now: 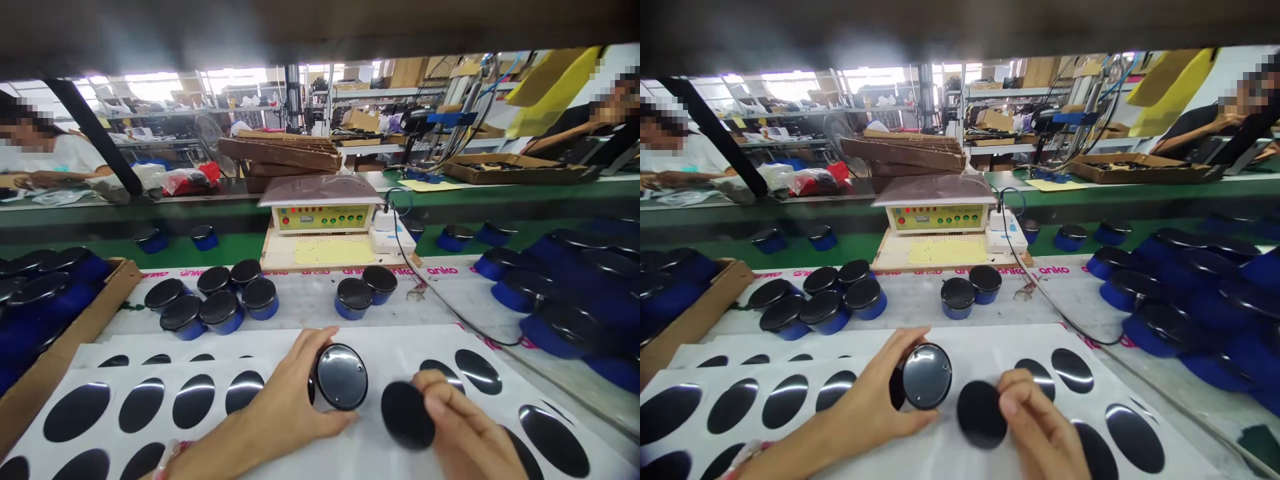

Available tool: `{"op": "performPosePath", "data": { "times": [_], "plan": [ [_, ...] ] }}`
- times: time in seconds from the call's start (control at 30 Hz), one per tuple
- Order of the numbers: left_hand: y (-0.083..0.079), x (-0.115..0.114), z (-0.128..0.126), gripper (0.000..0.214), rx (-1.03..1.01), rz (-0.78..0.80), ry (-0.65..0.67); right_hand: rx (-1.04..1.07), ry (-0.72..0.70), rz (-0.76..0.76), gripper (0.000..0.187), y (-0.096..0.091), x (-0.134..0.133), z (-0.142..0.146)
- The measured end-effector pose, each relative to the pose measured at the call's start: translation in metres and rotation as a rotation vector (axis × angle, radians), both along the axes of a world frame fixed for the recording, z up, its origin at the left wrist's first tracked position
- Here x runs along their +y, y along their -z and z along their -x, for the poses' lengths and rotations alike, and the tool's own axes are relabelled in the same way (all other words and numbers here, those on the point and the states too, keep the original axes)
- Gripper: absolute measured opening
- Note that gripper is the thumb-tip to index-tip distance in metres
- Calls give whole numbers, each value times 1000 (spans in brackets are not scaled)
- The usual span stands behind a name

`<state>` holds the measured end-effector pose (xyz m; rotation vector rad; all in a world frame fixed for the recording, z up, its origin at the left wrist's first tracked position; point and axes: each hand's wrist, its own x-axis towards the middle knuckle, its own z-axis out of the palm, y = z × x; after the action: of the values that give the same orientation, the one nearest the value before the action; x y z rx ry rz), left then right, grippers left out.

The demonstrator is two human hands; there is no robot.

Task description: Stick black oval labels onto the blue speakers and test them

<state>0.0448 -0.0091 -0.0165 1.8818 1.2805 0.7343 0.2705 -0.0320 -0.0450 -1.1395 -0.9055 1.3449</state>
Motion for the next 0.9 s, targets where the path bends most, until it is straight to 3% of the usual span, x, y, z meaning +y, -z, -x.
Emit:
{"op": "performPosePath", "data": {
  "times": [0.13, 0.27, 0.4, 0.6, 0.9],
  "plan": [
    [3, 2, 7, 71, -22, 38, 58, -124, 23, -24, 23, -8, 9, -3],
    [4, 1, 8, 71, -41, -6, 87, -243, -61, -90, 27, -21, 11, 27],
    [8, 0, 8, 75, -43, -33, 93, -250, -125, -85, 28, -17, 11, 49],
    [11, 2, 8, 74, -75, -89, 116, -225, -119, -70, 25, -9, 12, 48],
    [10, 0, 9, 70, -84, -116, 118, -423, 3, -117, 22, -27, 8, 63]
  ]
}}
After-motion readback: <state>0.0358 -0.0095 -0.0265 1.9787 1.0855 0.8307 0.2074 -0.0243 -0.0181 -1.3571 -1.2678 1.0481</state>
